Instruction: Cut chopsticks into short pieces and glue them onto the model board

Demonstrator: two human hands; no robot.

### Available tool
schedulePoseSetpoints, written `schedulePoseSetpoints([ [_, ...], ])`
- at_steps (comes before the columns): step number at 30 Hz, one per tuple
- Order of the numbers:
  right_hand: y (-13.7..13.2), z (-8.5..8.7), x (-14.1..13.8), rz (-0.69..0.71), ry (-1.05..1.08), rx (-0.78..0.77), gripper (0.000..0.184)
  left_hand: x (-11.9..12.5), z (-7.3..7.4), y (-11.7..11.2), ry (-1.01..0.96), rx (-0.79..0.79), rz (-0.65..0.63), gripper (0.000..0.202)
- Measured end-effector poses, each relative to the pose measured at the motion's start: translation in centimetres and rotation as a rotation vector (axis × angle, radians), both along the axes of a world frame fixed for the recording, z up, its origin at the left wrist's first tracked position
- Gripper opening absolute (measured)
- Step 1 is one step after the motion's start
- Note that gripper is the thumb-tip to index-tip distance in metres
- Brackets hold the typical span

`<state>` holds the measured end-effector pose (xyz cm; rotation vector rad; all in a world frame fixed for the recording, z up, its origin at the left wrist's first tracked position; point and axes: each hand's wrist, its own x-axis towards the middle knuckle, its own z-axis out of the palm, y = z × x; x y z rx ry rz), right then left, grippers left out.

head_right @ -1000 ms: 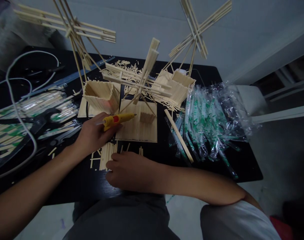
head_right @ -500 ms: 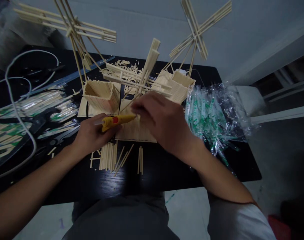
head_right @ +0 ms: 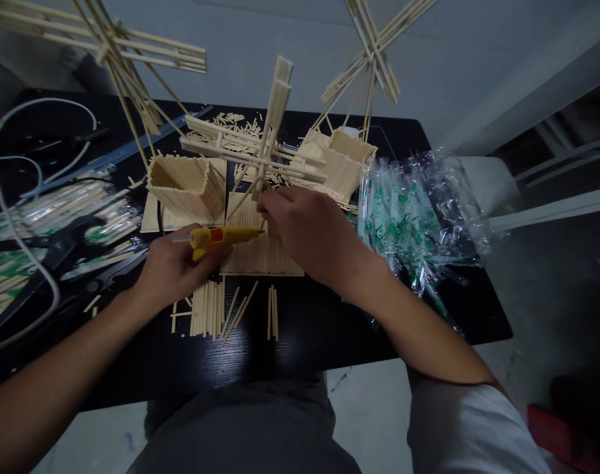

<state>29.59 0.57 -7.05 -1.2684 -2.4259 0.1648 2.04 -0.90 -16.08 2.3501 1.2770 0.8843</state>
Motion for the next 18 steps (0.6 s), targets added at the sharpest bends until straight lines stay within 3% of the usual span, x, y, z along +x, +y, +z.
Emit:
schedulePoseSetpoints([
  [9,-0.49,-0.46,-0.72,0.019,-0.154,0.05,0.023,-0.06,0.06,0.02,0.029,-0.016,0.011,0.031],
  [18,0.02,-0.51,-0.3,0.102,-0.147,0.04,0.027,-0.05,0.14,0.09,0.029,-0.02,0.018,0.028],
])
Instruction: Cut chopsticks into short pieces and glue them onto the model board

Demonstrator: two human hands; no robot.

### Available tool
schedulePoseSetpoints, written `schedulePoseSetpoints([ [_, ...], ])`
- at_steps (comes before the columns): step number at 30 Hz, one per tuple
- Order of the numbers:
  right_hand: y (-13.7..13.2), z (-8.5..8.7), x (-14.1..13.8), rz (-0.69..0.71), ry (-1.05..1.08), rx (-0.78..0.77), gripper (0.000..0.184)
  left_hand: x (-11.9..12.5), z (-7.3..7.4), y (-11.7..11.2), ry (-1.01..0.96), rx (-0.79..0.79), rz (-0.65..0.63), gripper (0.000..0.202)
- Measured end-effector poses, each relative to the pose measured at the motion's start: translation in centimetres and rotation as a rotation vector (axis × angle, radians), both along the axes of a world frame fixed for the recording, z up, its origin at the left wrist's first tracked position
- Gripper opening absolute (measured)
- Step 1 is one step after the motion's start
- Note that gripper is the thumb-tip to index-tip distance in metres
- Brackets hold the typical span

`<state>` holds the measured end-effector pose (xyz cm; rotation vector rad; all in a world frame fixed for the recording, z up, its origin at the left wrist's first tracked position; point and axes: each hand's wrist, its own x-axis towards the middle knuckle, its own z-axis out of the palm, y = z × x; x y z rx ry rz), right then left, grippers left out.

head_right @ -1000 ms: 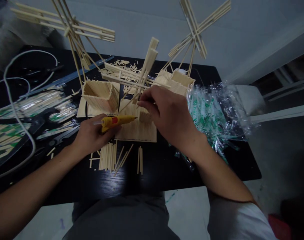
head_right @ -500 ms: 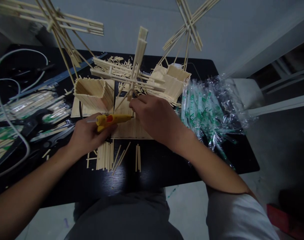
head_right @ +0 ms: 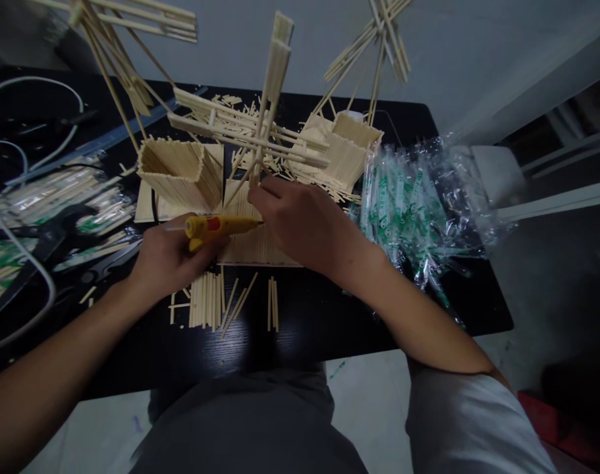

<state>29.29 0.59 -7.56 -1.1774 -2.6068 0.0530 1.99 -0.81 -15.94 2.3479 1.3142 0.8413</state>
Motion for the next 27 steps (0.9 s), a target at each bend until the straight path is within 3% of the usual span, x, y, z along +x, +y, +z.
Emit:
schedulePoseSetpoints([
  [7,0.35,-0.53,0.22,0.014,0.032,0.003,0.026,-0.37,-0.03,0.08,0.013,-0.027,0.069,0.038],
  [27,0.4,-0.84,-0.16,-0.001,0.088,-0.01,0.029,0.19,-0.36,-0.14,0.024,-0.031,0.022,0.032],
])
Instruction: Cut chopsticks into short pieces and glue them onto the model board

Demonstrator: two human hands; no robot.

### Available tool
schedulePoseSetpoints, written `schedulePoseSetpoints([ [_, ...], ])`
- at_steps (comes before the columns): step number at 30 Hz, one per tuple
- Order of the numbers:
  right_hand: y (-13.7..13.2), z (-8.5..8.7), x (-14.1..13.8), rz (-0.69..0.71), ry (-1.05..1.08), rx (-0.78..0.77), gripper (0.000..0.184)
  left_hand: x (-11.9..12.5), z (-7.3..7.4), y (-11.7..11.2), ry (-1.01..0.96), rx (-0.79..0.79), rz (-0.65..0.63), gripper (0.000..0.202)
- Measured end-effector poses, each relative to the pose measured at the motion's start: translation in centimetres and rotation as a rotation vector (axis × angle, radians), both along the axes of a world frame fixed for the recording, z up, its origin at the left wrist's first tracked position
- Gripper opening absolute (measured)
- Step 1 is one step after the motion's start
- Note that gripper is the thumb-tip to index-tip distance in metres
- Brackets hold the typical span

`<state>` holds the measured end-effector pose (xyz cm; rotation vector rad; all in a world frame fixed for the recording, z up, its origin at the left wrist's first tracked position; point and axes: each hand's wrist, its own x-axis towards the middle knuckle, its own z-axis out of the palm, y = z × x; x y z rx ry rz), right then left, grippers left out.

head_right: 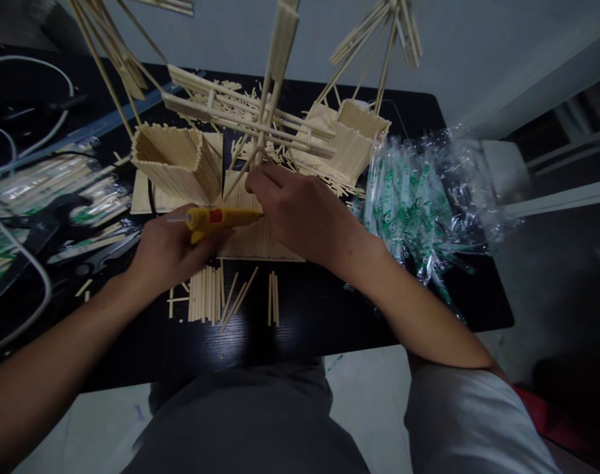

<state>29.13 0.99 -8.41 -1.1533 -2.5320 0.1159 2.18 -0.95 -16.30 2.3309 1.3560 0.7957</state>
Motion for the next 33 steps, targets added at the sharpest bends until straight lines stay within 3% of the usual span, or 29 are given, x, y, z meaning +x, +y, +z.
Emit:
schedulePoseSetpoints([
  [33,0.08,-0.03,-0.02,0.004,-0.002,-0.025,0.028,-0.18,0.42,0.06,0.001,-0.012,-0.01,0.031],
])
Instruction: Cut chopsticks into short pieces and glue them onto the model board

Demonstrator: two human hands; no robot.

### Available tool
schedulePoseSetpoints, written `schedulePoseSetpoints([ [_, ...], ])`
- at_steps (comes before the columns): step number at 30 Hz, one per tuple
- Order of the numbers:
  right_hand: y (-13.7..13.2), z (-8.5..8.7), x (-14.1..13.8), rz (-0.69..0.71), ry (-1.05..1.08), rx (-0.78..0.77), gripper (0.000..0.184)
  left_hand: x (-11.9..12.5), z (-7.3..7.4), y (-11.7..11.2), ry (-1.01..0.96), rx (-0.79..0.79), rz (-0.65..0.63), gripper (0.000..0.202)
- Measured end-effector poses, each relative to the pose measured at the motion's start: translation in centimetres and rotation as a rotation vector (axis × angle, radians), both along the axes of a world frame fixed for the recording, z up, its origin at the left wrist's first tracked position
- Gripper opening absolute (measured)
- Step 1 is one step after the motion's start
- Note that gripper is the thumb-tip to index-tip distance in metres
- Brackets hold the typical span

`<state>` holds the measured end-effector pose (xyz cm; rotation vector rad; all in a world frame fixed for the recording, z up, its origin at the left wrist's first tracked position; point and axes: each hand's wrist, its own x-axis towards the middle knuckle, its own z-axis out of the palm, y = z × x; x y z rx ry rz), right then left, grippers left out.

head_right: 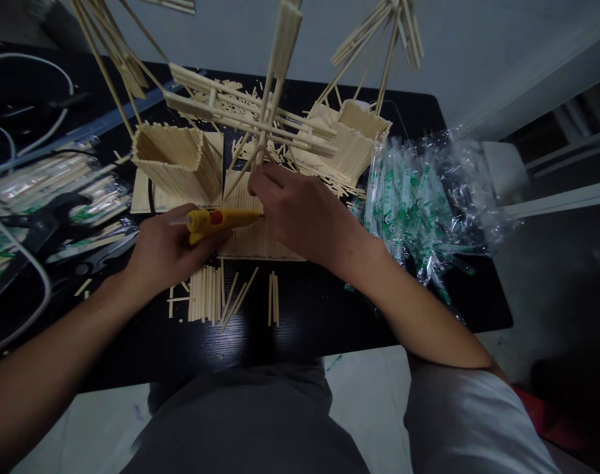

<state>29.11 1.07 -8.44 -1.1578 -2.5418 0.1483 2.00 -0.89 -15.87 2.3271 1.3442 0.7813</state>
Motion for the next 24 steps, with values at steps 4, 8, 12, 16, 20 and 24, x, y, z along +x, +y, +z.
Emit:
schedulePoseSetpoints([
  [4,0.05,-0.22,-0.03,0.002,0.024,0.011,0.03,0.01,0.04,-0.05,-0.017,-0.004,0.0,0.03],
  [8,0.03,-0.32,-0.08,-0.01,0.033,0.024,0.03,0.03,0.08,-0.04,-0.02,-0.014,-0.002,0.029],
  [12,-0.03,-0.34,-0.13,-0.021,0.03,0.02,0.028,0.01,0.07,-0.02,-0.008,-0.02,0.0,0.029],
  [16,-0.08,-0.45,-0.14,-0.023,0.02,0.029,0.027,0.0,0.02,-0.01,-0.029,-0.009,-0.01,0.027],
  [20,-0.05,-0.71,-0.09,-0.014,0.013,0.066,0.027,0.0,-0.07,-0.01,-0.034,0.012,-0.014,0.027],
  [24,-0.06,-0.91,-0.05,-0.018,0.019,0.087,0.027,0.01,-0.16,0.0,-0.039,0.055,-0.026,0.024],
])
